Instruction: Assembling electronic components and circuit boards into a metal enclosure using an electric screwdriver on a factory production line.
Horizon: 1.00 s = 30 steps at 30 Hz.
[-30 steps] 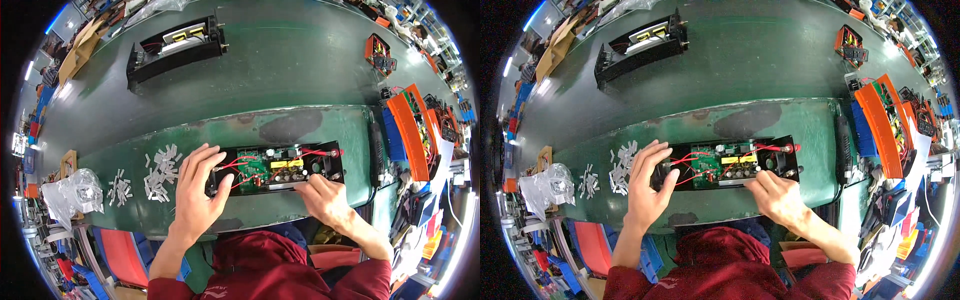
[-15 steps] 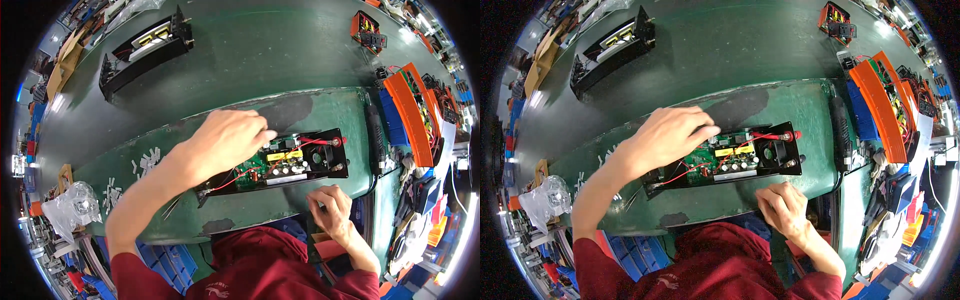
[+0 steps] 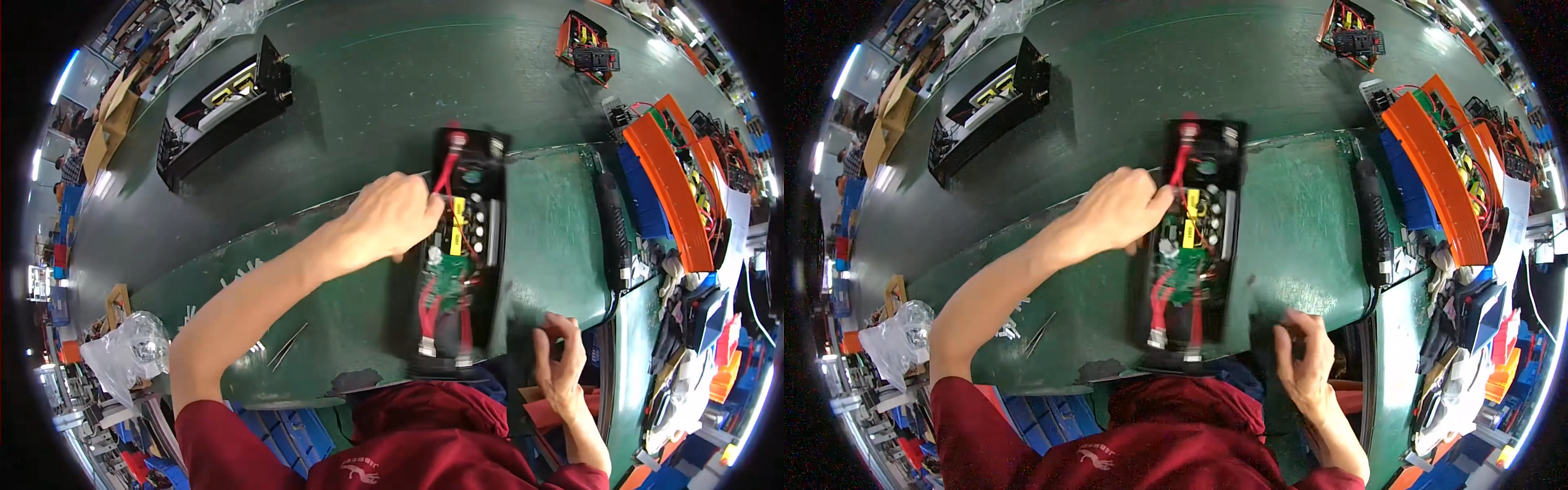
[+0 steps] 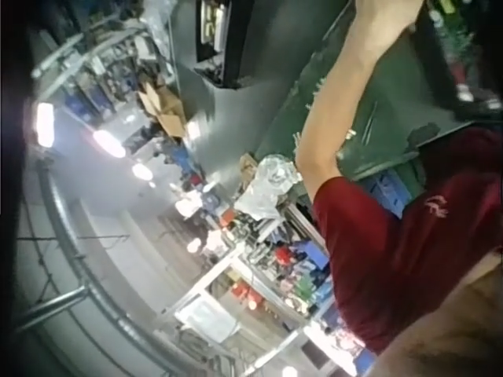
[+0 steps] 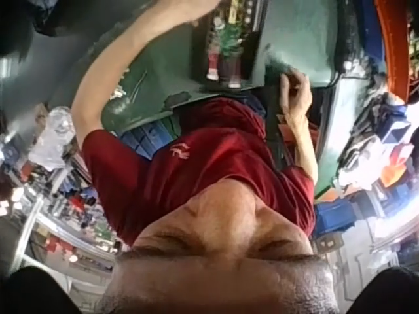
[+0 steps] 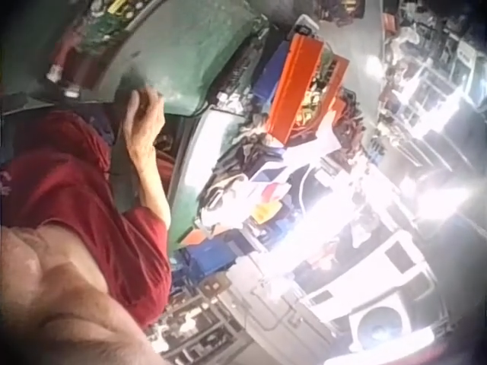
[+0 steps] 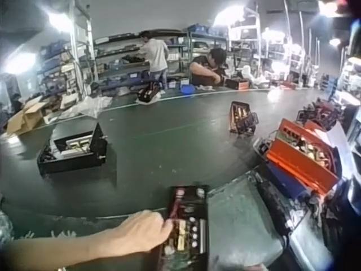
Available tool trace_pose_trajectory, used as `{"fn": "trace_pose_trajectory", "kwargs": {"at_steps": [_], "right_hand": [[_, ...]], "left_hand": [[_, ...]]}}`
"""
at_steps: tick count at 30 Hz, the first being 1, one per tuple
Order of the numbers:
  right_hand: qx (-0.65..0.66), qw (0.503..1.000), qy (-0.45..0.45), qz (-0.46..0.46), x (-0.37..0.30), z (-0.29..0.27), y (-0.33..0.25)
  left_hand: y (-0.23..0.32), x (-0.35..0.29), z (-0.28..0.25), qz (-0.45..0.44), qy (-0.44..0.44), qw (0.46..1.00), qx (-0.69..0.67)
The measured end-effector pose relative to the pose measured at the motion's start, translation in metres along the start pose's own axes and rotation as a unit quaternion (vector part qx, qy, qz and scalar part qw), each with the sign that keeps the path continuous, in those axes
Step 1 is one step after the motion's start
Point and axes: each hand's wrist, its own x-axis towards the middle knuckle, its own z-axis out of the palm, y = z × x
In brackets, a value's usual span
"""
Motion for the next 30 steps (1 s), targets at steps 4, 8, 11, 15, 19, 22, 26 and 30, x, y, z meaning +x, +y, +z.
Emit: {"fn": "trace_pose_trajectory", "kwargs": {"at_steps": [4, 8, 11, 15, 19, 22, 26, 30], "right_hand": [[0.166, 0.948, 0.075, 0.262, -0.036, -0.002, 0.023], [0.211, 0.930, 0.070, 0.294, -0.036, -0.004, 0.023], [0.231, 0.932, 0.072, 0.270, -0.034, -0.001, 0.022], [0.212, 0.949, 0.038, 0.229, -0.026, 0.001, 0.015], [0.166, 0.974, 0.002, 0.152, -0.026, -0.003, 0.027], [0.135, 0.975, 0.031, 0.176, -0.018, 0.001, 0.024], [0.049, 0.959, 0.106, 0.257, 0.008, 0.017, 0.021], [0.028, 0.958, 0.110, 0.264, 0.006, 0.022, 0.032]], "left_hand": [[-0.003, -0.048, 0.002, -0.136, -0.063, 0.976, -0.161], [-0.010, -0.081, -0.005, -0.024, 0.008, 1.000, 0.008], [-0.020, -0.076, -0.010, 0.303, 0.190, 0.908, 0.219], [-0.037, -0.065, 0.003, 0.348, 0.180, 0.876, 0.281], [-0.043, -0.070, 0.021, 0.352, 0.197, 0.871, 0.279], [-0.036, -0.097, 0.050, 0.321, 0.209, 0.892, 0.240], [-0.024, -0.116, 0.062, 0.248, 0.202, 0.923, 0.215], [-0.017, -0.117, 0.065, 0.206, 0.193, 0.938, 0.203]]}}
